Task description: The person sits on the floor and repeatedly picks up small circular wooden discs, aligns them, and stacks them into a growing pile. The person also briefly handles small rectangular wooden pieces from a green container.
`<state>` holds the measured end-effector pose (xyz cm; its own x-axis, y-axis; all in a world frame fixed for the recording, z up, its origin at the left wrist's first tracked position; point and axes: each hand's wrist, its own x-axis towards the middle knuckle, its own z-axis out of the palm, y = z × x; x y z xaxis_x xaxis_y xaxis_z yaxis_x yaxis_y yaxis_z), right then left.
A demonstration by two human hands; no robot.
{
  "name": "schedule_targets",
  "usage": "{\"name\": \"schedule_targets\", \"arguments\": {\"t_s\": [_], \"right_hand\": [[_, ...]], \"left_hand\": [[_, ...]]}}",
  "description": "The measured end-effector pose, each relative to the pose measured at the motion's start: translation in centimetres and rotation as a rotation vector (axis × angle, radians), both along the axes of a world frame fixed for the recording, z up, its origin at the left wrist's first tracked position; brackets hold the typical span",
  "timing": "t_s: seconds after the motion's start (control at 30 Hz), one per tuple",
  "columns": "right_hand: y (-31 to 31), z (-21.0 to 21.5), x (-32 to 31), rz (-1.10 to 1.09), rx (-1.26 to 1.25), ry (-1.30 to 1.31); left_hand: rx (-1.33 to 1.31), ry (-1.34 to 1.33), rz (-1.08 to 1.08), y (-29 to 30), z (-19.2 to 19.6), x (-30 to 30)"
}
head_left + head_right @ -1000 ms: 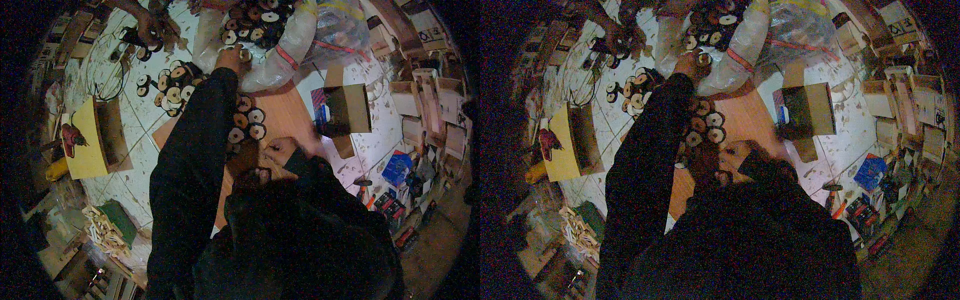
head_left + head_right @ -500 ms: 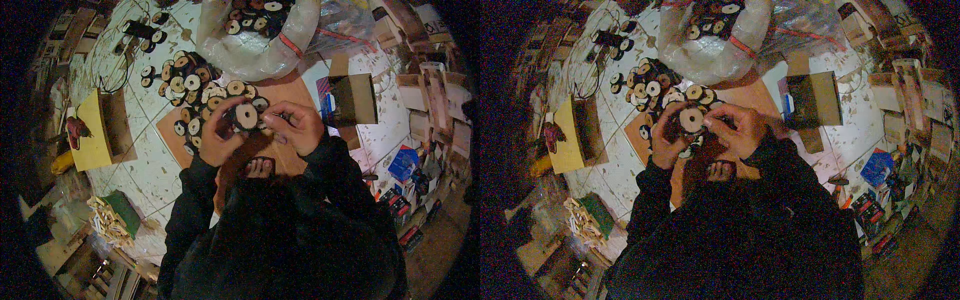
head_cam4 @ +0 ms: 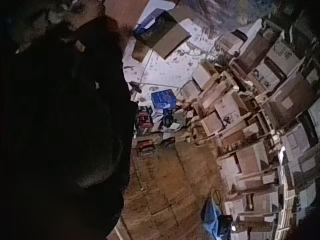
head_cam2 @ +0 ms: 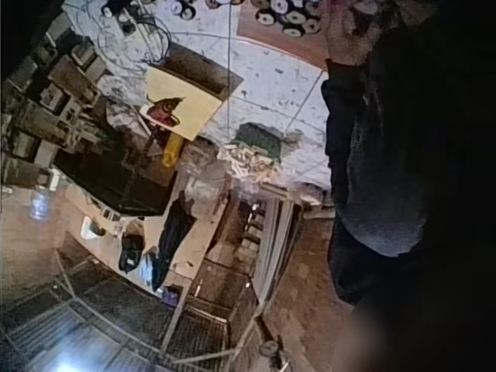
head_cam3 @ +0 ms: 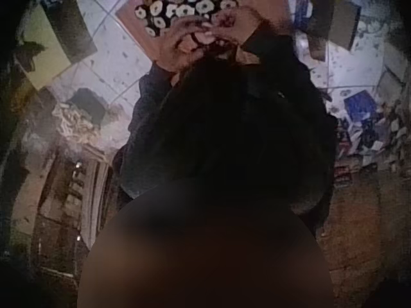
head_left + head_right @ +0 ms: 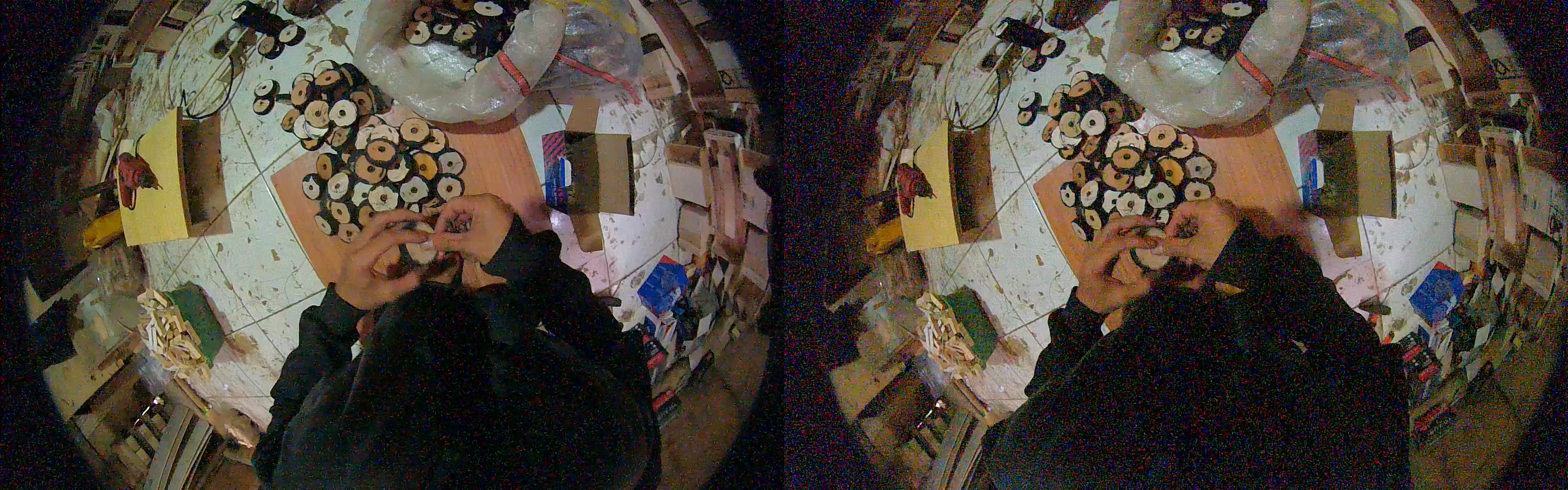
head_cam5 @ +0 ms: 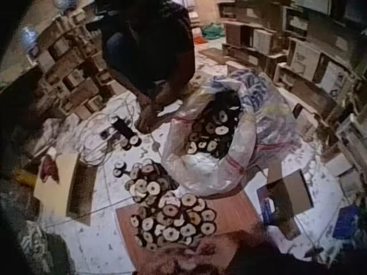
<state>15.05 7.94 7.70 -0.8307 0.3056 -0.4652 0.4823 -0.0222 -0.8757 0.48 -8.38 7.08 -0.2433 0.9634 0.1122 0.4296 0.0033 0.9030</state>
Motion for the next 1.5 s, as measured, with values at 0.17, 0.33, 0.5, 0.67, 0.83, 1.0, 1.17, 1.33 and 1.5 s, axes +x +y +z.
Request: {"name": "schedule_targets", "arguments": {"t_s": [0.17, 0.33, 0.5, 0.67, 0.83, 1.0, 1.17, 1.33, 1.5], "right_hand": [[-0.7, -1.9, 0.4, -0.276, -0.272, -0.024], [-0.8, -3.0, 2.0, -0.32, -0.333, 0.021], [0.0, -3.2, 3.4, -0.477, -0.51, -0.005], [1.0, -3.2, 4.2, -0.465, -0.437, 0.074], [0.9, -2.6, 4.7, -0.555, -0.451, 0.094], [0.9, -2.3, 5.3, -0.688, -0.42, 0.14], [2.1, -2.1, 5.3, -0.714, -0.109, 0.192], [3.1, -0.8, 3.4, -0.655, -0.075, 0.258], [1.8, 0.0, 0.2, -0.403, -0.142, 0.253]], "left_hand": [[-0.093, 0.068, 0.731, 0.4, -5.5, -6.2], [-0.226, 0.471, 0.604, 0.3, -9.8, -12.0], [-0.141, 0.801, 0.461, 1.1, -8.0, -12.3], [0.14, 0.675, 0.389, 8.7, -5.8, -13.3], [0.053, 0.623, 0.223, 22.6, -9.3, -13.3], [-0.319, 0.702, 0.368, 31.4, -16.1, -13.6], [-0.056, 0.614, 0.281, 27.8, -14.5, -12.3], [0.04, 0.226, 0.29, 17.6, -6.3, -4.4], [0.069, 0.476, -0.016, 9.3, -1.2, -0.7]]}}
